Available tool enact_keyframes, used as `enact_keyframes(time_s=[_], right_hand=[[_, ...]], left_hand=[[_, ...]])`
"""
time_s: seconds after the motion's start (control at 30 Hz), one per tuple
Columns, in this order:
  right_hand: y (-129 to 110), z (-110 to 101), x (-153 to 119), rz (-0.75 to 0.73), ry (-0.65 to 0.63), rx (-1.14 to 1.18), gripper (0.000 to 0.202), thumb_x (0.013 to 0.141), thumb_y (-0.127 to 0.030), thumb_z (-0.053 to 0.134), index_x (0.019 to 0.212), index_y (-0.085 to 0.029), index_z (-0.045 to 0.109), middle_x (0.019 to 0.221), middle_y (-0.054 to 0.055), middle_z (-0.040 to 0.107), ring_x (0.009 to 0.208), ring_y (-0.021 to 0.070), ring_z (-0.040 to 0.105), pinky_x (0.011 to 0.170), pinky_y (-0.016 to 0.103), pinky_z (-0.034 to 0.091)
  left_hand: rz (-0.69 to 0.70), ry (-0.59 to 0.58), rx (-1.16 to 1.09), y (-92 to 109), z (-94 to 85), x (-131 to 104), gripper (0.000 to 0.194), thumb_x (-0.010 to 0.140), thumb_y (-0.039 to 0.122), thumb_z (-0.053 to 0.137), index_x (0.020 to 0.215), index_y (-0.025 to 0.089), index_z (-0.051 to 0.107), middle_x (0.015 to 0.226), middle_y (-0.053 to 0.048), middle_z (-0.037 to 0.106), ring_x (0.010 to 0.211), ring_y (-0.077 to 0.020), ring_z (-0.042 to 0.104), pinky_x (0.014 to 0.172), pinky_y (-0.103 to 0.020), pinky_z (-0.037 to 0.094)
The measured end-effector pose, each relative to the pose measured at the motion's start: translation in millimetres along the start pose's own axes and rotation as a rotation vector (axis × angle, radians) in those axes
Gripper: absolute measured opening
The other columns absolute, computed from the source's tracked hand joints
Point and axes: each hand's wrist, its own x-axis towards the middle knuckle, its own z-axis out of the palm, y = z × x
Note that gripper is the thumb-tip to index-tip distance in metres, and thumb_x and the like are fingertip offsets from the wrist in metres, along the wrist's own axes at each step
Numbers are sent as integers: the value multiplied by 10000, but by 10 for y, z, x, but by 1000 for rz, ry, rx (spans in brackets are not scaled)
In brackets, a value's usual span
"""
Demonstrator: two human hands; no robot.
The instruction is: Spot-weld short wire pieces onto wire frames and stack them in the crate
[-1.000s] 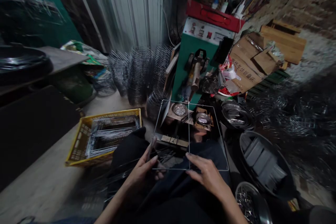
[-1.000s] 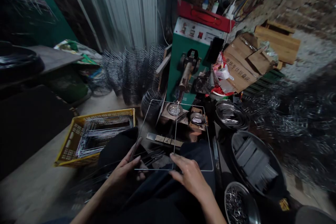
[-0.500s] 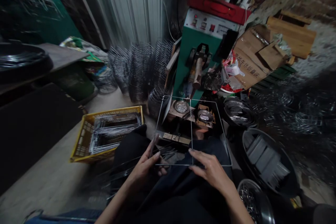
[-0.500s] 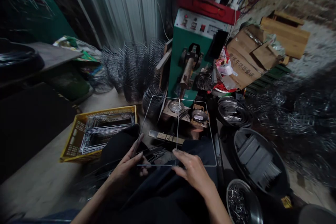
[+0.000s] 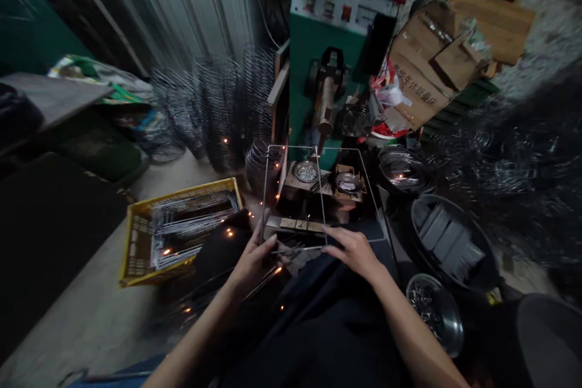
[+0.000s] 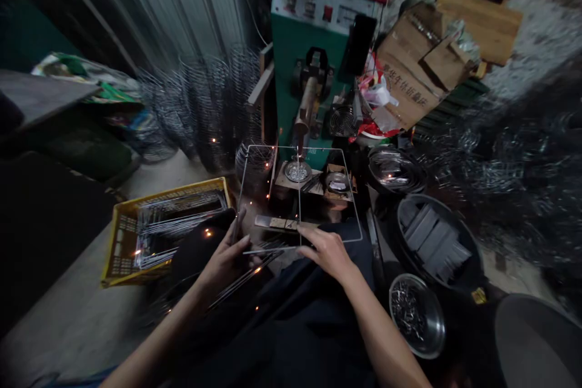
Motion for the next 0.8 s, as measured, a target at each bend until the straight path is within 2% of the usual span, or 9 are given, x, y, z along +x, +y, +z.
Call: enact_keyframes(time_s=[0.1,0.23,0.37,0.47,0.57,0.8], right_hand=[[242,-11,484,23,67,-120,540,869,-414,701,1367,-251,566,1222,83,689,1077,230,676,966,319,515],[544,-184,1214,44,106,-188,497,813,-500,733,1224,-230,666,1155,80,717,1029,255,685,894,322,518],[810,-405,1679,35,88,-148,396,821,-508,721,1107,-234,713,1058,61,742,957,231,692,818,287,494],[960,-497,1852,14,91,-141,309,879,-503,655,939,-209,730,942,55,742,847,191,682,734,246,453],[1057,-509,1952,-9,105,-149,330,906,-501,618,803,-197,695,820,32,713,754,158,647,670,221,401],[1207,-485,2106,-31,163,-145,304,877,-473,669,743,-201,664,755,3,677,716,139,614,648,214,355]], left_hand=[[76,-71,2,179,-67,526,977,847,226,693,1559,349,35,714,-9,706,573,-200,700,504,-250,544],[109,-93,-16,507,-143,1252,976,849,211,685,1558,327,24,741,-35,719,570,-212,704,457,-226,513],[112,-75,-6,782,-192,1731,932,875,181,639,1557,301,15,739,-56,727,574,-212,707,468,-229,518],[125,-65,2,903,-211,1921,914,883,162,621,1558,280,16,732,-56,729,583,-216,714,474,-228,522],[142,-74,4,970,-210,2020,880,900,161,601,1557,283,30,720,-38,728,593,-210,719,485,-225,533],[155,-68,9,1031,-165,2159,869,905,166,575,1558,263,9,720,-74,748,597,-214,725,470,-214,536]])
